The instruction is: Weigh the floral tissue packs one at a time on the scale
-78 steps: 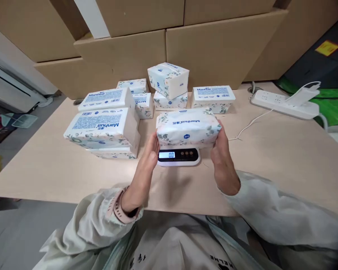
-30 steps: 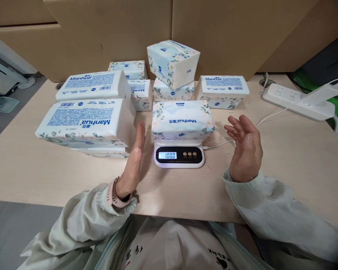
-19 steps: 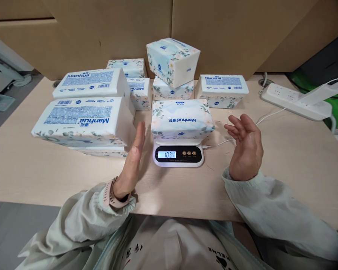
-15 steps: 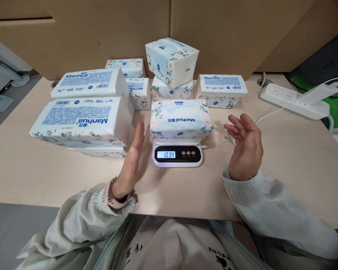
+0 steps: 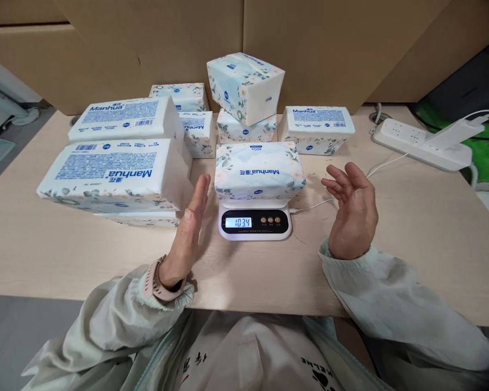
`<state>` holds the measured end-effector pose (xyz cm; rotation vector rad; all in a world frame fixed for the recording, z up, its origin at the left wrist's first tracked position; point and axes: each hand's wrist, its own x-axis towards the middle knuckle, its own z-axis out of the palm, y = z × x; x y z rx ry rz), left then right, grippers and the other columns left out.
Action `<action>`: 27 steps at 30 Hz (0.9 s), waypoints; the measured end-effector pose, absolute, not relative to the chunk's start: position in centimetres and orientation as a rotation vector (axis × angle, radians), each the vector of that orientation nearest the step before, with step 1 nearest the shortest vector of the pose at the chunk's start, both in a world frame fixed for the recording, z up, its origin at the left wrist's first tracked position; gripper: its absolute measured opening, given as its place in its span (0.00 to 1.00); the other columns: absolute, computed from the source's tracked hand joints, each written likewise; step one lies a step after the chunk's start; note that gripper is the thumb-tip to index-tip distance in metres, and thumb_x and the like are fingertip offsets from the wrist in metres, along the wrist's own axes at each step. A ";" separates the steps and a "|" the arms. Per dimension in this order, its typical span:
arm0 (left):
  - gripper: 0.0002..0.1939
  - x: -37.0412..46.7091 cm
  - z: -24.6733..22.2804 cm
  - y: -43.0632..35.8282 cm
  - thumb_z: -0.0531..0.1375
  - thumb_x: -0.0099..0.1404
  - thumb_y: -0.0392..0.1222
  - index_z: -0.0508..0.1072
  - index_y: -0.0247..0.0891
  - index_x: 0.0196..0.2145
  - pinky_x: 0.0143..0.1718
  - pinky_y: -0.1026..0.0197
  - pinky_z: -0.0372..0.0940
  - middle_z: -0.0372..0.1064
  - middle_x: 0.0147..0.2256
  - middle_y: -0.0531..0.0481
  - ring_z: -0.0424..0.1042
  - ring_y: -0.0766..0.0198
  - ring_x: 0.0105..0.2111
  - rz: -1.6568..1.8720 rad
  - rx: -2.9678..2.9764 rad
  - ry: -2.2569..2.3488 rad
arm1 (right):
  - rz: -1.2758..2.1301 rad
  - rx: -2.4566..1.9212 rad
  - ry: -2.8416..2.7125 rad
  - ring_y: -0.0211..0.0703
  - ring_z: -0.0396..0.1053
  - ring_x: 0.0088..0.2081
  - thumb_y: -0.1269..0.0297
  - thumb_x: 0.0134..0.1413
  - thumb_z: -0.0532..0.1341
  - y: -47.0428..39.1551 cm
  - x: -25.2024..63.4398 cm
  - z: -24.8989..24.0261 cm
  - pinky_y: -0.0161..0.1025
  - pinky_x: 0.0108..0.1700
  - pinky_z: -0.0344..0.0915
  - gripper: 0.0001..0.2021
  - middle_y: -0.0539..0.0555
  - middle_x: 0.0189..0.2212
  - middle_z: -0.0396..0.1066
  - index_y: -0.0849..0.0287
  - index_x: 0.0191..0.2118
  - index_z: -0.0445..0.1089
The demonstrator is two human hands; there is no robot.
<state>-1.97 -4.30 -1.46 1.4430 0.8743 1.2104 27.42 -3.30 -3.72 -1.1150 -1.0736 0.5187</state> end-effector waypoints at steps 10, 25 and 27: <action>0.32 -1.8 -1.4 -3.9 0.44 0.81 0.64 0.57 0.58 0.76 0.83 0.47 0.35 0.45 0.78 0.61 0.40 0.55 0.80 1.203 1.476 0.869 | 0.571 -1.182 -1.211 0.54 0.77 0.61 0.46 0.73 0.57 -3.7 27.1 -3.5 0.65 0.69 0.67 0.21 0.55 0.57 0.81 0.45 0.64 0.73; 0.35 0.2 -0.7 -2.4 0.48 0.79 0.66 0.58 0.51 0.76 0.82 0.46 0.39 0.42 0.79 0.57 0.36 0.51 0.81 1.194 1.490 0.835 | 0.795 -1.226 -1.552 0.57 0.50 0.79 0.38 0.70 0.57 -2.6 25.6 -2.7 0.68 0.80 0.46 0.37 0.54 0.77 0.57 0.43 0.78 0.50; 0.32 0.5 -0.5 -3.4 0.49 0.80 0.62 0.59 0.53 0.76 0.82 0.46 0.43 0.45 0.79 0.58 0.41 0.50 0.80 1.230 1.532 0.830 | 0.718 -1.170 -1.637 0.58 0.51 0.79 0.42 0.71 0.57 -3.3 25.3 -2.8 0.67 0.80 0.47 0.38 0.55 0.77 0.56 0.44 0.79 0.45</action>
